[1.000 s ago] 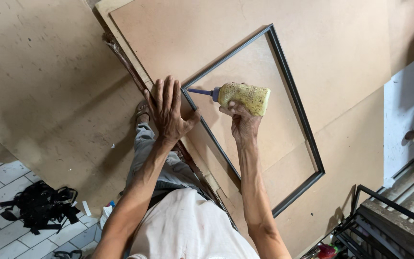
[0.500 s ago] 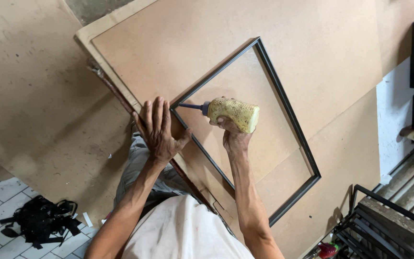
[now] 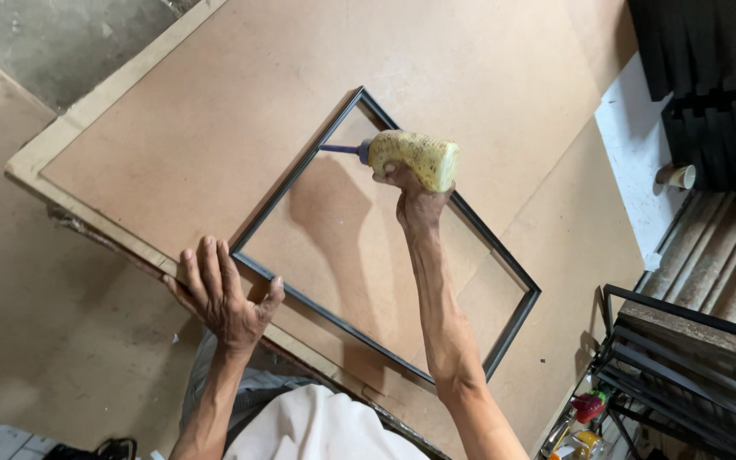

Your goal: The person applies glue from a squeeze bottle along the inner edges of multiple black rectangular frames placed on a workbench. They handle each frame one at a time, applying glue to all four sides and then setting the frame aside. The process is repeated for several frames.

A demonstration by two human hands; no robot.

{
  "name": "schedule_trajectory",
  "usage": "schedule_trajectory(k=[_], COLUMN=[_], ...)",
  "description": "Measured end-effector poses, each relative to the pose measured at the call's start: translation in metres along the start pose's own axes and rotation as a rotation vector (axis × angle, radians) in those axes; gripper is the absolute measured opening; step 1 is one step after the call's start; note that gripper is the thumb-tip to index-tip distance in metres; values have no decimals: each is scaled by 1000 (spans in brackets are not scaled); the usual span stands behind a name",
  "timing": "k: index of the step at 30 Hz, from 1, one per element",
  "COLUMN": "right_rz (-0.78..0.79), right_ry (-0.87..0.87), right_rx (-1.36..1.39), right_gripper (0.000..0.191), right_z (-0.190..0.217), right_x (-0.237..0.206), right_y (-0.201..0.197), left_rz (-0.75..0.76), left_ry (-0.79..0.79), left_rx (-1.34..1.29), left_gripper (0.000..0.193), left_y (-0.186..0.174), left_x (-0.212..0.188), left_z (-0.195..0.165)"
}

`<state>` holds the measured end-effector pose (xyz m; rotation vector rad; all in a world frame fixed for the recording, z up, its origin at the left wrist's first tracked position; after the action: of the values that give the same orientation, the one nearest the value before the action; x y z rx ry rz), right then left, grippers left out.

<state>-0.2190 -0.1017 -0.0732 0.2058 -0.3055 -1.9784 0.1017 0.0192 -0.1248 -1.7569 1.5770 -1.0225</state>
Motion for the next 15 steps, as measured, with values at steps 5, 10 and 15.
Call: schedule_trajectory(k=[5, 10, 15], right_rz=[113, 39, 112], right_ry=[-157, -229, -416], right_rx=[-87, -302, -515], right_gripper=[21, 29, 53], right_z=[9, 21, 27], right_x=[38, 55, 35], right_y=[-11, -12, 20], left_rz=[7, 15, -6], left_ry=[-5, -10, -2], left_rx=[-8, -3, 13], left_gripper=[99, 98, 99], left_y=[8, 11, 11], left_x=[-4, -6, -5], left_z=[4, 7, 6])
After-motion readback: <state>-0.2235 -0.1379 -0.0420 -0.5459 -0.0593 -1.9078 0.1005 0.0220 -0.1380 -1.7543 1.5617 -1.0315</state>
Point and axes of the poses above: each hand's wrist, its own x-axis towards the middle knuckle, its own y-axis out of the palm, z = x × y, the point moved 4 cm from there along x, towards the middle knuckle, and after that the axes turned 3 degrees about z, right-handed, at the moved point
